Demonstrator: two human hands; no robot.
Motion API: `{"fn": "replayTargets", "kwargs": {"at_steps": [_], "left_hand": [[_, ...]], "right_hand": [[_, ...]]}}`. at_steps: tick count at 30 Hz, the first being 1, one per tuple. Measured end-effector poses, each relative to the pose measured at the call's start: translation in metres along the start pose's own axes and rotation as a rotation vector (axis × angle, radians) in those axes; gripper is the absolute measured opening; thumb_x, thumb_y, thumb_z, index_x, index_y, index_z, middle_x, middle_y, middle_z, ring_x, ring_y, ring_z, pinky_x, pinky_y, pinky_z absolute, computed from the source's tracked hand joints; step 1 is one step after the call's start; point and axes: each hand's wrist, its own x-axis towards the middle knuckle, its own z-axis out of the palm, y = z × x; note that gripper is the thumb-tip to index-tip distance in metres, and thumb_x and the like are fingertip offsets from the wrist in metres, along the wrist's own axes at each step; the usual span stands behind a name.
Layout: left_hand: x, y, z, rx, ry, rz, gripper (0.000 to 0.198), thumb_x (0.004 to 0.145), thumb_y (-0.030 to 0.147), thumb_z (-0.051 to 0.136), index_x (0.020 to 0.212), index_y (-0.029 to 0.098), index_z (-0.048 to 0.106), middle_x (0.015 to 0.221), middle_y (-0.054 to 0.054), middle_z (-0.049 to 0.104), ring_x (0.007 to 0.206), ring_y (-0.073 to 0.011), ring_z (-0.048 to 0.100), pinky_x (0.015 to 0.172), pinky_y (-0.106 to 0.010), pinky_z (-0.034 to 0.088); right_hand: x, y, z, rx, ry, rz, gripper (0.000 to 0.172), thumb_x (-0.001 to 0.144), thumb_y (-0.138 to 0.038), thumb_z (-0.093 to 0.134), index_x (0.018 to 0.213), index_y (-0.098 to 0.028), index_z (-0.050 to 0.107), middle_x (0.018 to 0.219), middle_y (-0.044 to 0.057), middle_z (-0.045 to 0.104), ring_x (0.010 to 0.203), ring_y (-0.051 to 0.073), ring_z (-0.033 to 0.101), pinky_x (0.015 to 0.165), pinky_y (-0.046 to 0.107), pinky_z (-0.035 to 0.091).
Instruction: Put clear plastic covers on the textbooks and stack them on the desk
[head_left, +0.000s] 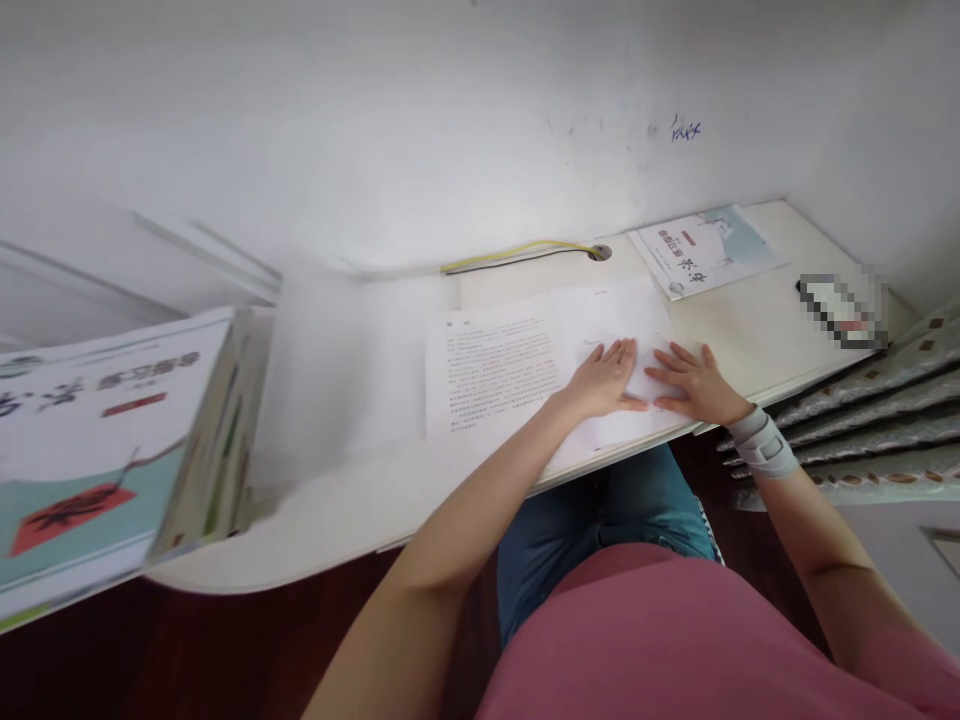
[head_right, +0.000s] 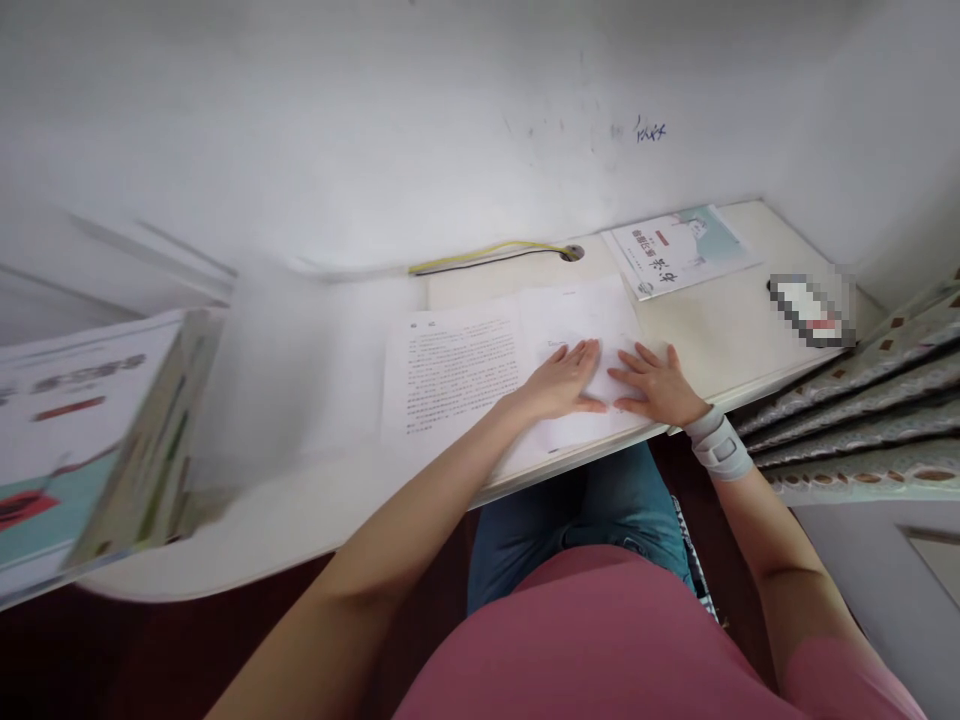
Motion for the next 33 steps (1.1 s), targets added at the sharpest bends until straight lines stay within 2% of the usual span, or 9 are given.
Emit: {"fn": "replayTargets", "kwargs": {"at_steps": [2, 5, 7, 11, 14, 22, 28, 33], "left_hand": [[-0.003, -0.008, -0.006, 0.007, 0.034, -0.022, 0.099, 0.083, 0.067, 0.043, 0.151, 0.006, 0.005, 0.157, -0.020, 0.012, 0.146, -0.0286, 0.011, 0.116, -0.045, 0.009], [0.000, -0.024, -0.017, 0.039, 0.095, -0.194, 0.100, 0.082, 0.072, 0.036, 0.151, 0.004, 0.009, 0.157, -0.023, 0.011, 0.146, -0.0335, 0.007, 0.115, -0.054, 0.007], [0.008, -0.035, -0.022, 0.050, 0.071, -0.272, 0.099, 0.082, 0.074, 0.033, 0.150, 0.003, 0.015, 0.157, -0.023, 0.011, 0.145, -0.0376, 0.004, 0.112, -0.061, 0.006], [0.023, -0.050, -0.026, 0.036, -0.032, -0.230, 0.099, 0.080, 0.073, 0.036, 0.150, 0.006, 0.016, 0.157, -0.022, 0.010, 0.145, -0.0385, 0.004, 0.109, -0.066, 0.006], [0.025, -0.054, -0.025, 0.033, -0.040, -0.203, 0.099, 0.080, 0.072, 0.038, 0.150, 0.006, 0.014, 0.157, -0.022, 0.007, 0.146, -0.0367, 0.004, 0.109, -0.067, 0.007], [0.027, -0.059, -0.025, -0.002, -0.049, -0.167, 0.098, 0.081, 0.071, 0.039, 0.151, 0.009, 0.011, 0.158, -0.018, 0.004, 0.146, -0.0342, 0.002, 0.109, -0.067, 0.004], [0.027, -0.053, -0.023, -0.004, -0.043, -0.187, 0.096, 0.081, 0.072, 0.039, 0.152, 0.013, 0.010, 0.159, -0.018, 0.004, 0.146, -0.0358, 0.003, 0.110, -0.065, 0.004], [0.028, -0.051, -0.022, -0.011, -0.042, -0.202, 0.096, 0.081, 0.072, 0.040, 0.152, 0.014, 0.012, 0.159, -0.018, 0.006, 0.145, -0.0384, 0.004, 0.108, -0.068, 0.007]], "right_hand": [[0.001, 0.000, -0.001, 0.001, 0.009, 0.022, 0.051, 0.090, -0.051, 0.047, 0.138, -0.033, 0.047, 0.151, 0.007, 0.036, 0.141, 0.035, 0.026, 0.103, 0.069, 0.021], [0.013, 0.003, -0.007, 0.008, 0.026, 0.098, 0.056, 0.091, -0.053, 0.043, 0.140, -0.026, 0.045, 0.153, 0.011, 0.031, 0.141, 0.034, 0.026, 0.105, 0.065, 0.024], [0.031, 0.008, -0.011, 0.016, 0.015, 0.137, 0.059, 0.093, -0.054, 0.037, 0.143, -0.022, 0.041, 0.154, 0.013, 0.029, 0.142, 0.033, 0.025, 0.107, 0.063, 0.024], [0.075, 0.023, -0.014, 0.017, -0.030, 0.117, 0.063, 0.094, -0.055, 0.030, 0.146, -0.019, 0.035, 0.155, 0.014, 0.027, 0.142, 0.032, 0.023, 0.110, 0.060, 0.020], [0.092, 0.028, -0.012, 0.018, -0.071, 0.103, 0.066, 0.094, -0.057, 0.029, 0.147, -0.018, 0.032, 0.155, 0.013, 0.027, 0.143, 0.032, 0.022, 0.111, 0.060, 0.017], [0.091, 0.028, -0.004, 0.040, -0.068, 0.109, 0.067, 0.091, -0.058, 0.037, 0.146, -0.019, 0.035, 0.155, 0.012, 0.026, 0.144, 0.031, 0.020, 0.113, 0.058, 0.014], [0.092, 0.032, -0.003, 0.052, -0.074, 0.060, 0.065, 0.090, -0.058, 0.040, 0.145, -0.022, 0.037, 0.156, 0.011, 0.026, 0.144, 0.031, 0.019, 0.111, 0.061, 0.011], [0.091, 0.031, -0.002, 0.042, -0.059, 0.050, 0.065, 0.090, -0.059, 0.039, 0.145, -0.024, 0.037, 0.155, 0.011, 0.027, 0.144, 0.031, 0.021, 0.111, 0.061, 0.013]]}}
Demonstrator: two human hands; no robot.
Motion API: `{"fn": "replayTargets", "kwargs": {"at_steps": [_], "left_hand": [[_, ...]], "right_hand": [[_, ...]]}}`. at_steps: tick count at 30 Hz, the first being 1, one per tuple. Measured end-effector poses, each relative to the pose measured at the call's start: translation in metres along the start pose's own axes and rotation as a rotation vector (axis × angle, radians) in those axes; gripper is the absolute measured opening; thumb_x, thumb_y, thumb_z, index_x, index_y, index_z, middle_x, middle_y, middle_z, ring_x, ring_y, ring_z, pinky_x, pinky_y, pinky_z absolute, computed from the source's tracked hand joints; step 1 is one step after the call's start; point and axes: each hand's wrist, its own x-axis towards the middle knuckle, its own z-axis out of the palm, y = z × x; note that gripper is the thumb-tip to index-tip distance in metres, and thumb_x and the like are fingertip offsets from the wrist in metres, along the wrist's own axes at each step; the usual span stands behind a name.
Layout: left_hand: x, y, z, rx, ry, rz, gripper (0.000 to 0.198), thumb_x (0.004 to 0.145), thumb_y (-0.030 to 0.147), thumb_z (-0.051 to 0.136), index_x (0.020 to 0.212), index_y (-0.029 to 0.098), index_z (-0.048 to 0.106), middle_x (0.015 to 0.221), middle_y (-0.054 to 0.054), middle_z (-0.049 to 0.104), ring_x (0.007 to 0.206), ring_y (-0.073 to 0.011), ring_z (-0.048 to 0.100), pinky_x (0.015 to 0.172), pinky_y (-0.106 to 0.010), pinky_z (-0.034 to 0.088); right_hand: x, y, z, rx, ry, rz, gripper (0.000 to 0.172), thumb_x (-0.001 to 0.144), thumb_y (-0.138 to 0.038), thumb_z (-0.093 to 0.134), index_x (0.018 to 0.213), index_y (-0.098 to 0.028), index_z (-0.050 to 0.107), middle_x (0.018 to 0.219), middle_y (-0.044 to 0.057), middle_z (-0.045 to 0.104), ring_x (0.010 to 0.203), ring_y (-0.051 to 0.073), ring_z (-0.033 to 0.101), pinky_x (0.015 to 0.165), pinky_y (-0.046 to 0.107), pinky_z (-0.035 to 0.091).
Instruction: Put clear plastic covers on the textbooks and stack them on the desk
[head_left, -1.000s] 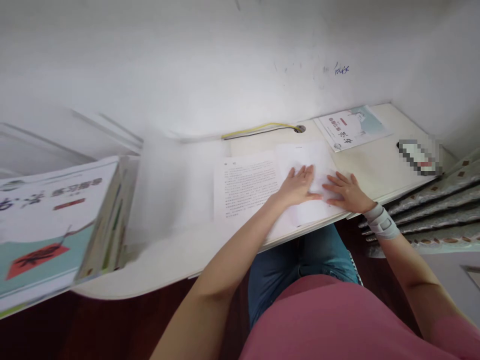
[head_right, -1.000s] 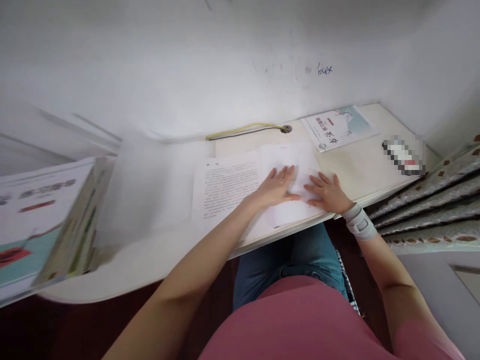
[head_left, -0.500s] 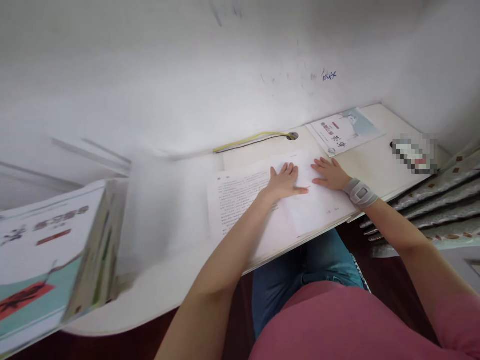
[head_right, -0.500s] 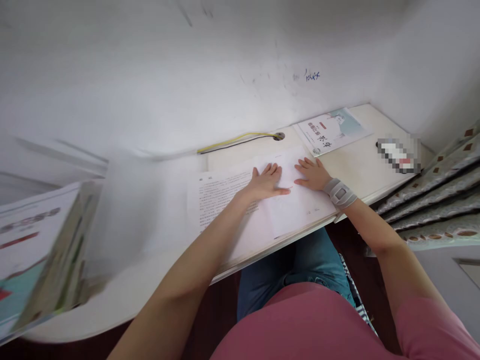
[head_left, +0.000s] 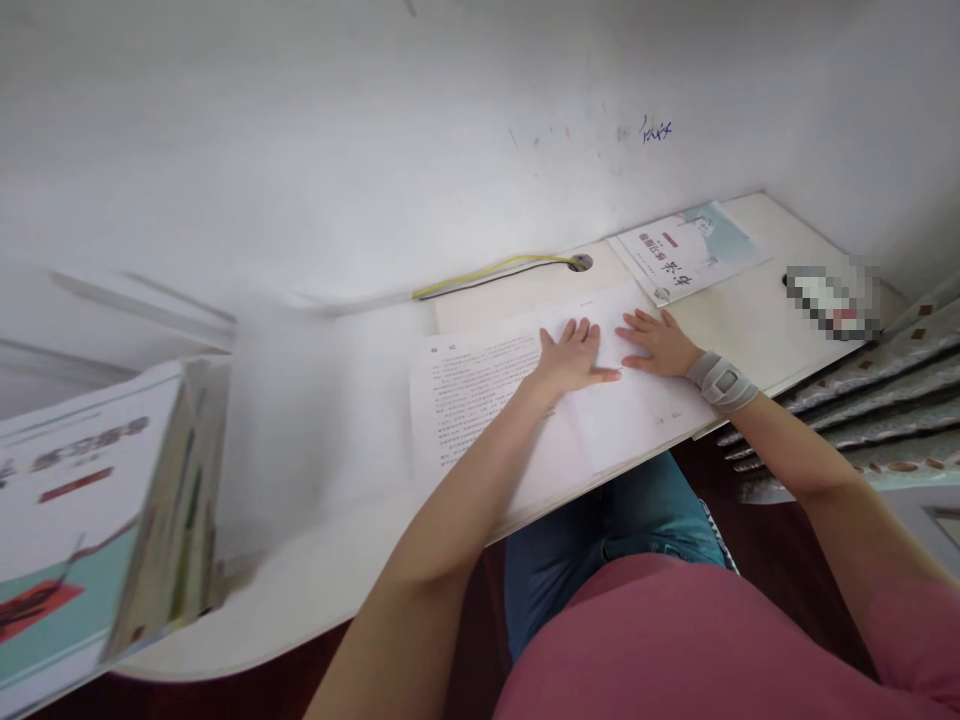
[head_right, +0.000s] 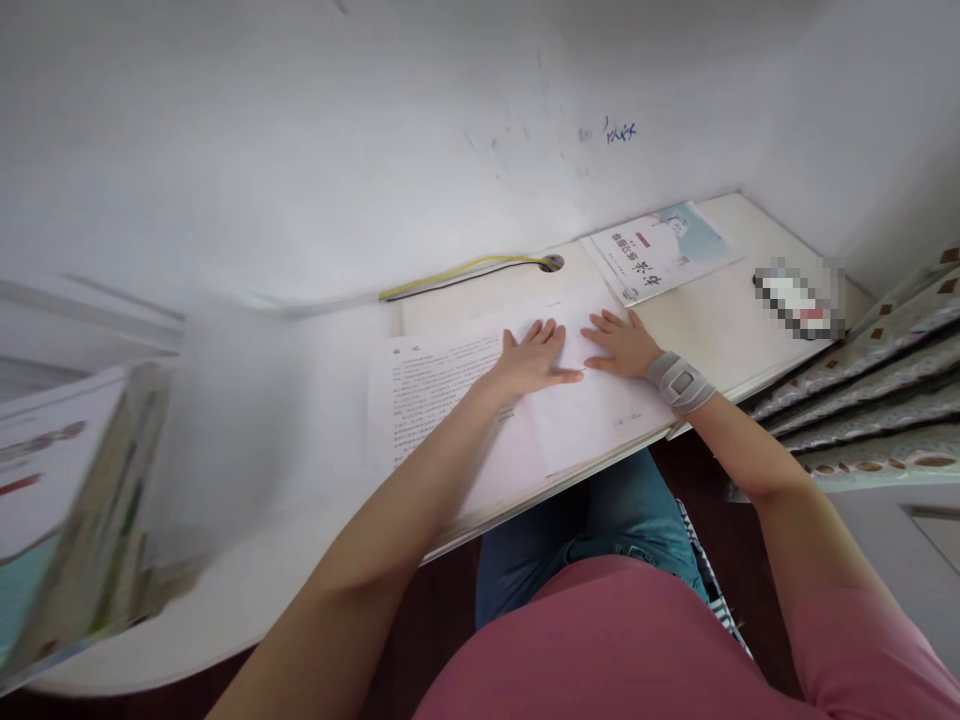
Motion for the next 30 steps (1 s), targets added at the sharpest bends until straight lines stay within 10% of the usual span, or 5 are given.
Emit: {"fn": "replayTargets", "kwargs": {"at_steps": [9, 14, 19, 30], "left_hand": [[-0.005, 0.008, 0.006, -0.063, 0.120, -0.006, 0.087, 0.084, 0.067, 0.043, 0.151, 0.018, 0.019, 0.159, -0.014, 0.009, 0.145, -0.0386, 0.001, 0.108, -0.069, 0.004], [-0.061, 0.001, 0.012, -0.198, 0.296, -0.045, 0.075, 0.090, 0.064, 0.030, 0.150, 0.019, 0.023, 0.159, -0.015, 0.013, 0.146, -0.0355, 0.006, 0.111, -0.062, 0.016], [-0.105, 0.003, 0.030, -0.155, 0.172, 0.073, 0.078, 0.088, 0.066, 0.036, 0.150, 0.021, 0.024, 0.159, -0.012, 0.014, 0.146, -0.0350, 0.003, 0.112, -0.061, 0.012], [-0.073, 0.047, 0.039, -0.048, 0.082, 0.136, 0.079, 0.085, 0.060, 0.050, 0.149, 0.022, 0.026, 0.158, -0.011, 0.017, 0.145, -0.0382, 0.004, 0.107, -0.072, 0.006]], "right_hand": [[0.002, 0.005, 0.001, 0.049, 0.034, 0.016, 0.065, 0.088, -0.058, 0.043, 0.143, -0.024, 0.040, 0.154, 0.011, 0.029, 0.144, 0.033, 0.020, 0.110, 0.062, 0.015], [-0.016, -0.001, -0.011, 0.008, 0.189, 0.047, 0.061, 0.090, -0.056, 0.041, 0.142, -0.023, 0.043, 0.154, 0.011, 0.029, 0.144, 0.030, 0.019, 0.113, 0.056, 0.018], [-0.044, -0.004, -0.011, -0.038, 0.118, -0.010, 0.066, 0.090, -0.061, 0.036, 0.144, -0.022, 0.040, 0.155, 0.014, 0.028, 0.143, 0.032, 0.021, 0.111, 0.058, 0.021], [-0.052, -0.004, 0.002, -0.038, -0.024, -0.071, 0.074, 0.082, -0.067, 0.046, 0.144, -0.027, 0.039, 0.155, 0.011, 0.028, 0.143, 0.036, 0.019, 0.108, 0.064, 0.018]]}}
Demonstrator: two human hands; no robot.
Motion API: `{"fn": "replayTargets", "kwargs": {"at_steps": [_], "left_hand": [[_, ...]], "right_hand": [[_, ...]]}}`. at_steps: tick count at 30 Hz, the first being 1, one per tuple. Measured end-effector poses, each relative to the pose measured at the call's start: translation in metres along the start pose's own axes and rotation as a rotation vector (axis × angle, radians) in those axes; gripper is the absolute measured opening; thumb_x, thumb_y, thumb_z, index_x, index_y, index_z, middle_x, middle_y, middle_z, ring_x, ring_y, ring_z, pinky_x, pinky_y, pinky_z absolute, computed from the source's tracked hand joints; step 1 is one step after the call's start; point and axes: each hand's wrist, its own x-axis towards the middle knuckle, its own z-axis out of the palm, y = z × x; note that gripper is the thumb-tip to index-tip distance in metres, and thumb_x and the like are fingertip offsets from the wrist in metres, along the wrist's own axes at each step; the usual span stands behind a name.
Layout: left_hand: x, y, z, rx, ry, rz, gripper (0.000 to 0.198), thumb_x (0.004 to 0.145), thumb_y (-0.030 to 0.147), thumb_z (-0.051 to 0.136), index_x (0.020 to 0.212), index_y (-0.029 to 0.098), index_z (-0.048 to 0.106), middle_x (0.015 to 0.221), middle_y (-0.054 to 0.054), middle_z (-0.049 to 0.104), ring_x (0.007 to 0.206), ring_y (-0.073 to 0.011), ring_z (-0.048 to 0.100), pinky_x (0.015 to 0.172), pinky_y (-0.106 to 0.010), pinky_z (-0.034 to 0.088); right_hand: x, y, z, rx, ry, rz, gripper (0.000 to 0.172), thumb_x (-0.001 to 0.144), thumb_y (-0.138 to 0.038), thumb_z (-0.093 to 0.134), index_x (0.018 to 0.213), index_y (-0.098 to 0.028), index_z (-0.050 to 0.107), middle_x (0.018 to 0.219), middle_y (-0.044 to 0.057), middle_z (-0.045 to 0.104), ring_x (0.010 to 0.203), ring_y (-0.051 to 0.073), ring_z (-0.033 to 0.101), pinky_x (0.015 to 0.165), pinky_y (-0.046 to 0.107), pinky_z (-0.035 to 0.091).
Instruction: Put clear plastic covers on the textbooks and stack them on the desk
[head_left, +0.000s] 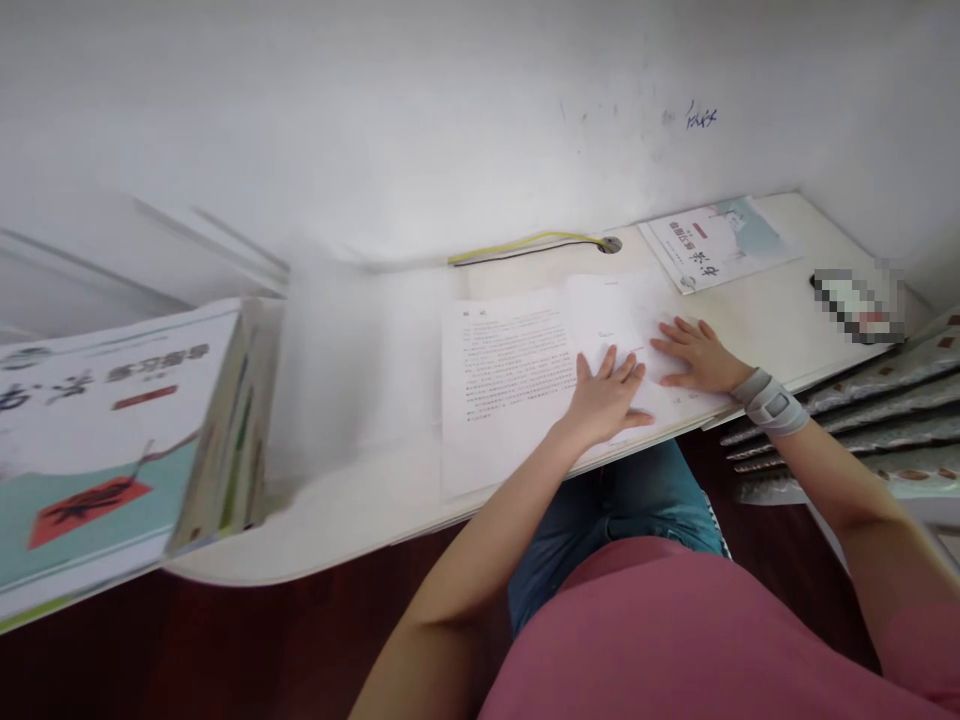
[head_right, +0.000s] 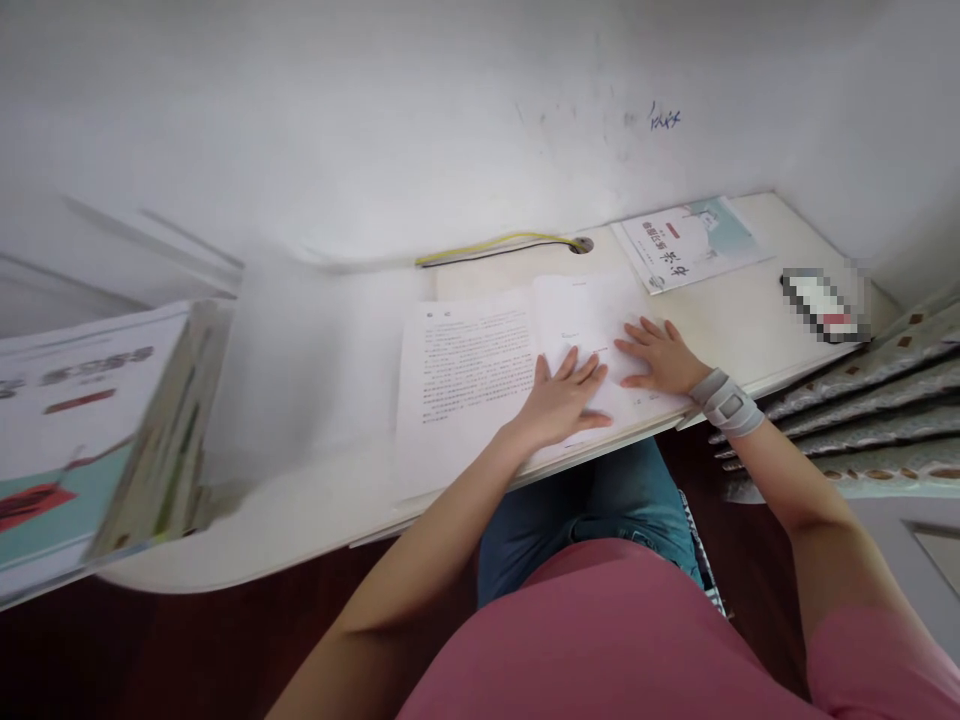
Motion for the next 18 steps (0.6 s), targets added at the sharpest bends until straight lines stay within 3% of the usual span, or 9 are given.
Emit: {"fn": "replayTargets", "kwargs": {"at_steps": [18], "left_hand": [[0.010, 0.006, 0.006, -0.073, 0.015, 0.020, 0.081, 0.084, 0.060, 0.051, 0.150, 0.022, 0.023, 0.157, -0.013, 0.019, 0.145, -0.0395, 0.003, 0.104, -0.075, 0.000]], "right_hand": [[0.002, 0.001, -0.003, 0.045, -0.024, -0.001, 0.074, 0.082, -0.064, 0.052, 0.143, -0.025, 0.039, 0.155, 0.013, 0.027, 0.144, 0.036, 0.017, 0.108, 0.066, 0.016]]}}
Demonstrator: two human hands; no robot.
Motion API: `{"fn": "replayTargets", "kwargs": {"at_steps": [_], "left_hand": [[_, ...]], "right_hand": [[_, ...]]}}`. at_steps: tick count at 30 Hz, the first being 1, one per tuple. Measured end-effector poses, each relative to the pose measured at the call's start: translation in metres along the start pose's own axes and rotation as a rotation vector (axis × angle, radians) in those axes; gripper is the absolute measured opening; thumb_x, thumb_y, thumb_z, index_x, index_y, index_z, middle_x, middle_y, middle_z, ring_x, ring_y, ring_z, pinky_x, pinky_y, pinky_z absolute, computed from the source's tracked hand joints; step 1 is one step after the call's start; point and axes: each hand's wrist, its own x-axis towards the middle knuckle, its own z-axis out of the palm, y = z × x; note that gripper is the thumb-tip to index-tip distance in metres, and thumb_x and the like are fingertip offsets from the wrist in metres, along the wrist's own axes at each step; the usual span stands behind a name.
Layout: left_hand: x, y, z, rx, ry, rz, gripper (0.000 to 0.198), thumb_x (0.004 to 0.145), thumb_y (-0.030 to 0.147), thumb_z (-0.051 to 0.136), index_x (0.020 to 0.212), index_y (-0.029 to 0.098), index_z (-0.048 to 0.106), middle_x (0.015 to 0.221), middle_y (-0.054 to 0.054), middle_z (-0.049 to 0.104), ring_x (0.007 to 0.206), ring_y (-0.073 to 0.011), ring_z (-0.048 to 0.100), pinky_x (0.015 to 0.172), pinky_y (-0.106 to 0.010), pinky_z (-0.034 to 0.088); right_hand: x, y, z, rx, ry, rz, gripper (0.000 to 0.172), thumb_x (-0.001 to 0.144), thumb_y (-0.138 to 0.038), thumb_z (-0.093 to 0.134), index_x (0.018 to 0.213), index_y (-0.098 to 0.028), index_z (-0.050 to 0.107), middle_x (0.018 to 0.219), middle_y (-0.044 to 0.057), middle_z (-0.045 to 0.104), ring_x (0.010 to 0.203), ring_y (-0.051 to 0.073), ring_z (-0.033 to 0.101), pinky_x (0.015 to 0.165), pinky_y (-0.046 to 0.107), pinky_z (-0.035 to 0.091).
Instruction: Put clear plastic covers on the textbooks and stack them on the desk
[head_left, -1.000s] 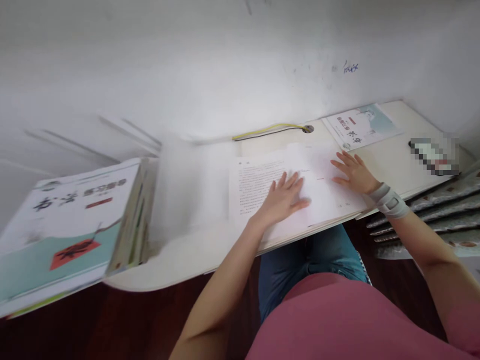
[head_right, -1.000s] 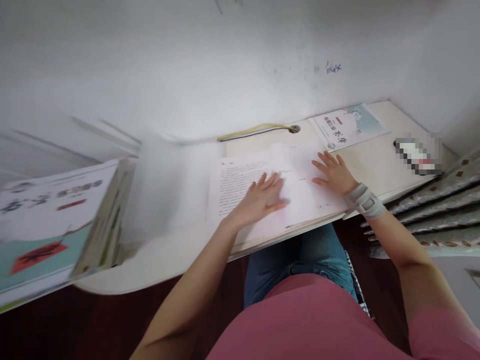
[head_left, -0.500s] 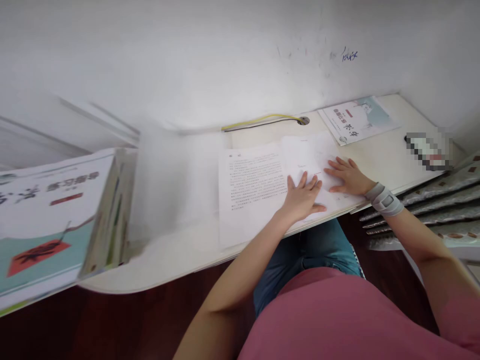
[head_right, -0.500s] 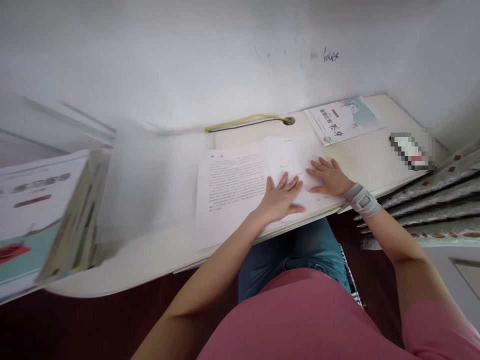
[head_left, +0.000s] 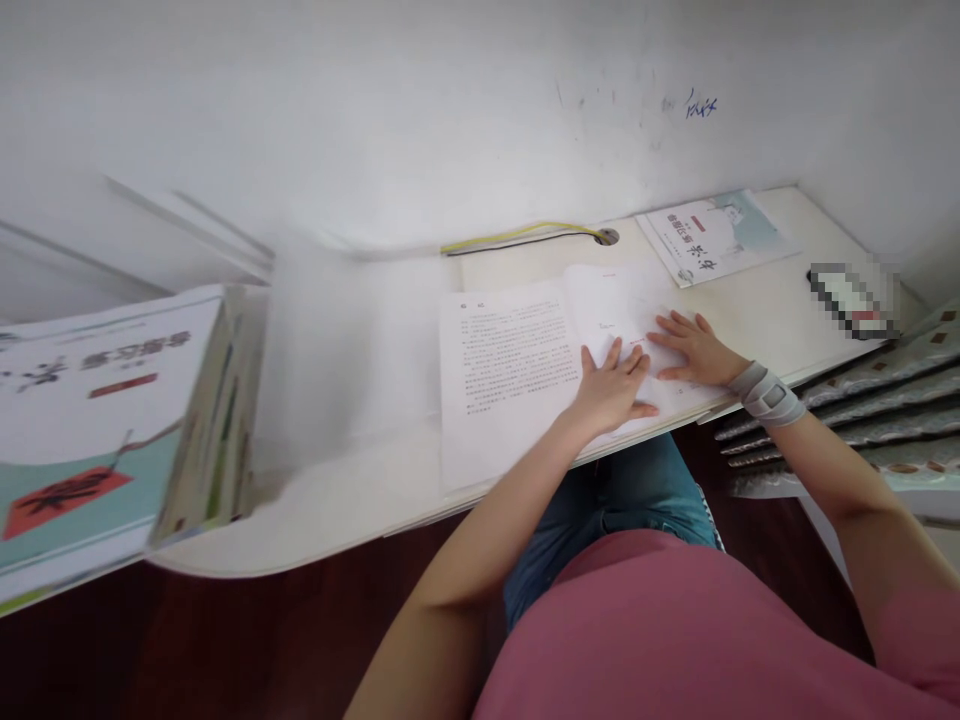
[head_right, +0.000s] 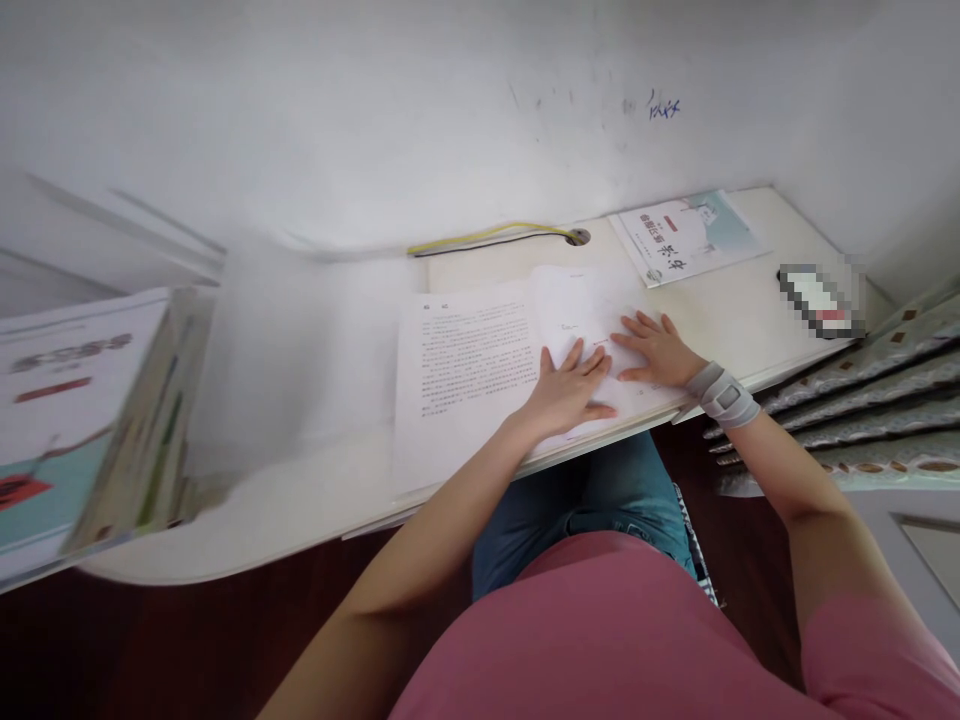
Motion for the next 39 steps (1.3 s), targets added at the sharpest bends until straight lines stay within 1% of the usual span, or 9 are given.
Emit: {"fn": "replayTargets", "kwargs": {"at_steps": [5, 9, 13, 16, 19, 26, 32, 36, 39], "left_hand": [[-0.005, 0.001, 0.001, -0.011, 0.054, 0.030, 0.078, 0.085, 0.061, 0.050, 0.149, 0.023, 0.026, 0.158, -0.012, 0.017, 0.146, -0.0369, 0.001, 0.107, -0.072, 0.001], [-0.033, -0.024, -0.007, -0.062, 0.259, -0.116, 0.070, 0.090, 0.058, 0.042, 0.148, 0.022, 0.028, 0.159, -0.013, 0.015, 0.146, -0.0352, 0.004, 0.111, -0.064, 0.013], [-0.077, -0.084, -0.012, -0.112, 0.536, -0.480, 0.066, 0.093, 0.047, 0.040, 0.147, 0.011, 0.027, 0.155, -0.023, 0.021, 0.143, -0.0382, 0.016, 0.111, -0.060, 0.022], [-0.103, -0.119, -0.008, -0.218, 0.594, -0.632, 0.065, 0.093, 0.038, 0.042, 0.146, 0.005, 0.025, 0.152, -0.026, 0.027, 0.142, -0.0345, 0.024, 0.112, -0.053, 0.027], [-0.112, -0.131, -0.003, -0.338, 0.604, -0.667, 0.065, 0.091, 0.033, 0.043, 0.146, 0.005, 0.023, 0.151, -0.023, 0.031, 0.141, -0.0299, 0.028, 0.115, -0.048, 0.025], [-0.119, -0.140, -0.011, -0.773, 0.858, -0.764, 0.061, 0.089, 0.038, 0.046, 0.144, 0.017, 0.033, 0.140, -0.017, 0.050, 0.115, -0.0224, 0.060, 0.095, -0.038, 0.048], [-0.130, -0.122, -0.031, -0.459, 0.646, -0.779, 0.045, 0.085, 0.035, 0.049, 0.124, 0.016, 0.058, 0.108, -0.009, 0.070, 0.097, -0.0235, 0.066, 0.092, -0.038, 0.049], [-0.127, -0.095, -0.033, -0.290, 0.613, -0.722, 0.051, 0.091, 0.035, 0.040, 0.136, 0.013, 0.047, 0.126, -0.014, 0.063, 0.115, -0.0289, 0.059, 0.099, -0.043, 0.044], [-0.122, -0.076, -0.031, -0.417, 0.607, -0.545, 0.059, 0.095, 0.043, 0.033, 0.145, 0.012, 0.034, 0.146, -0.013, 0.044, 0.132, -0.0245, 0.045, 0.109, -0.039, 0.036]], "right_hand": [[-0.002, -0.002, -0.006, -0.021, -0.016, 0.006, 0.073, 0.082, -0.062, 0.054, 0.143, -0.024, 0.040, 0.154, 0.014, 0.029, 0.143, 0.036, 0.020, 0.107, 0.066, 0.020], [-0.006, -0.022, -0.016, -0.082, 0.123, 0.024, 0.066, 0.086, -0.059, 0.050, 0.140, -0.022, 0.045, 0.155, 0.016, 0.026, 0.143, 0.036, 0.020, 0.108, 0.064, 0.021], [-0.001, -0.073, -0.018, -0.116, 0.369, -0.098, 0.053, 0.093, -0.049, 0.041, 0.137, -0.020, 0.049, 0.150, 0.015, 0.037, 0.143, 0.028, 0.025, 0.114, 0.056, 0.018], [0.008, -0.123, -0.007, -0.124, 0.356, -0.252, 0.047, 0.094, -0.042, 0.041, 0.131, -0.016, 0.053, 0.141, 0.015, 0.049, 0.137, 0.027, 0.037, 0.114, 0.051, 0.023], [0.019, -0.160, 0.009, -0.138, 0.281, -0.309, 0.046, 0.092, -0.040, 0.048, 0.124, -0.008, 0.058, 0.130, 0.021, 0.058, 0.126, 0.030, 0.050, 0.111, 0.049, 0.032], [0.027, -0.171, 0.029, -0.130, 0.249, -0.297, 0.046, 0.089, -0.039, 0.055, 0.121, -0.006, 0.058, 0.129, 0.025, 0.057, 0.121, 0.032, 0.054, 0.101, 0.046, 0.043], [0.025, -0.170, 0.029, -0.133, 0.247, -0.289, 0.049, 0.087, -0.040, 0.057, 0.121, -0.004, 0.058, 0.130, 0.026, 0.056, 0.122, 0.032, 0.054, 0.104, 0.045, 0.042], [0.025, -0.169, 0.026, -0.074, 0.241, -0.289, 0.048, 0.087, -0.042, 0.057, 0.121, -0.008, 0.059, 0.132, 0.025, 0.055, 0.124, 0.033, 0.052, 0.103, 0.047, 0.042], [0.031, -0.168, 0.021, 0.131, 0.235, -0.237, 0.048, 0.090, -0.044, 0.052, 0.123, -0.010, 0.056, 0.126, 0.022, 0.060, 0.119, 0.031, 0.056, 0.101, 0.047, 0.044]]}}
